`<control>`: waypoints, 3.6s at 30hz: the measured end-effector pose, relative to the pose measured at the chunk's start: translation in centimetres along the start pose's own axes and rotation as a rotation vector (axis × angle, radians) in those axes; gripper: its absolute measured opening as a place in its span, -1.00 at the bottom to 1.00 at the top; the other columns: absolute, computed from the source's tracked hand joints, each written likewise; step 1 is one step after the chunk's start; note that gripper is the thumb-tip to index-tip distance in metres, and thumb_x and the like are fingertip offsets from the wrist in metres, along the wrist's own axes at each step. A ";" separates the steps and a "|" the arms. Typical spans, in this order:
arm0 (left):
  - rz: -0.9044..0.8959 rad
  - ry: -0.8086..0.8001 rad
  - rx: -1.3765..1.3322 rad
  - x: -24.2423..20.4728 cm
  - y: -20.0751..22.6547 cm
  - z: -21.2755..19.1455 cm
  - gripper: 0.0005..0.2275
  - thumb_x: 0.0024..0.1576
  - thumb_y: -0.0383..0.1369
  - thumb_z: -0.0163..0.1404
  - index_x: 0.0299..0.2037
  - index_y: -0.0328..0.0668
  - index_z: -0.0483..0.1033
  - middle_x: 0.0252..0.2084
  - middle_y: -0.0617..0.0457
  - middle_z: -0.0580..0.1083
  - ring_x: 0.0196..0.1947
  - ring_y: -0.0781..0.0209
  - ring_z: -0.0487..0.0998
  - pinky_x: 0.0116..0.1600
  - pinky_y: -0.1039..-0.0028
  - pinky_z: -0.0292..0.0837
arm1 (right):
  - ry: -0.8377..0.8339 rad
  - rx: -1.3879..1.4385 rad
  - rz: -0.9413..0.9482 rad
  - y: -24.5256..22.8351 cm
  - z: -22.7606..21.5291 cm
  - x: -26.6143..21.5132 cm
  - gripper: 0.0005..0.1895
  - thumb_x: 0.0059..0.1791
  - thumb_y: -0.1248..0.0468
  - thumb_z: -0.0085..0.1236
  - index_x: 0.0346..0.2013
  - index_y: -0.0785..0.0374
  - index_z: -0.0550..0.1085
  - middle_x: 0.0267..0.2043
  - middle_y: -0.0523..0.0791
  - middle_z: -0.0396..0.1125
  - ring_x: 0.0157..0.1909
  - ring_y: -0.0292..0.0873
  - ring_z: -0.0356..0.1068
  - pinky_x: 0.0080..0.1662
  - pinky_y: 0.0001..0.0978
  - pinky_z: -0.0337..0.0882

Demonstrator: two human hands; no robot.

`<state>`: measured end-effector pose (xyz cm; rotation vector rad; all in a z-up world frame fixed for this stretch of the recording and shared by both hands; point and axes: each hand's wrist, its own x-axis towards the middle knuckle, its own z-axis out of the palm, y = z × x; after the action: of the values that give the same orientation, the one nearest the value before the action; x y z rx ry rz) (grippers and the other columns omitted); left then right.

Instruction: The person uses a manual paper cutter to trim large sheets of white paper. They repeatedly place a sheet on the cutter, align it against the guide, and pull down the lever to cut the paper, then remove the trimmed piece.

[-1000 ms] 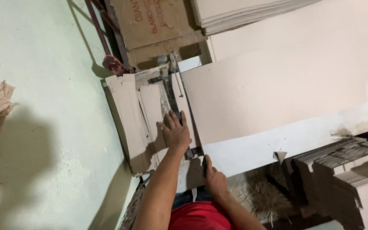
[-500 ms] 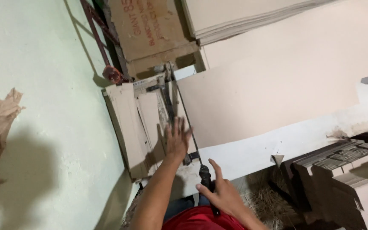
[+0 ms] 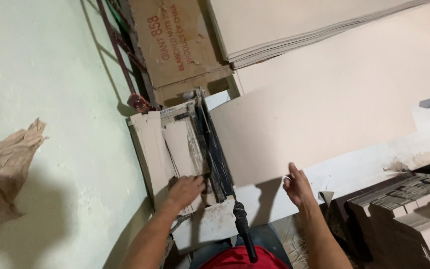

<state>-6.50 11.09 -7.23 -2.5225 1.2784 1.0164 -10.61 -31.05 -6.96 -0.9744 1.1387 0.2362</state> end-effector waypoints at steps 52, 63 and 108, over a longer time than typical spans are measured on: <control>-0.741 -0.088 -0.435 9.9 3.0 -8.2 0.19 -0.07 -0.14 0.34 0.55 -0.06 -0.48 0.54 -0.43 -0.50 0.53 -0.43 -0.47 0.40 -0.47 -0.40 | -0.315 -1.837 -0.323 11.0 7.7 -18.4 0.10 0.05 -0.09 0.04 0.58 0.02 -0.50 -0.68 -0.16 0.34 -0.71 -0.12 0.26 -0.60 -0.30 0.31; -0.661 -0.092 -0.431 5.9 3.6 -10.2 -0.01 0.13 0.00 0.10 0.56 0.13 -0.51 0.56 -0.27 -0.60 0.55 -0.28 -0.62 0.45 -0.25 -0.69 | -0.278 -1.540 -0.353 7.9 8.0 -19.4 0.02 0.04 -0.13 0.06 0.56 -0.06 -0.35 -0.54 -0.03 0.48 -0.59 0.04 0.45 -0.50 -0.17 0.43; -0.713 -0.171 -0.278 10.0 1.8 -8.6 0.19 -0.01 0.08 0.22 0.53 -0.10 -0.58 0.56 -0.39 -0.46 0.52 -0.50 -0.43 0.39 -0.46 -0.38 | -0.363 -1.991 -0.510 5.1 12.0 -20.3 0.32 -0.18 -0.67 -0.20 0.57 0.08 -0.23 -0.67 -0.19 0.30 -0.71 -0.21 0.27 -0.62 -0.34 0.31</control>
<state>0.57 -0.12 -6.61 -2.6641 0.1476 1.2265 -14.84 -12.94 8.41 -2.6986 -0.0907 1.1602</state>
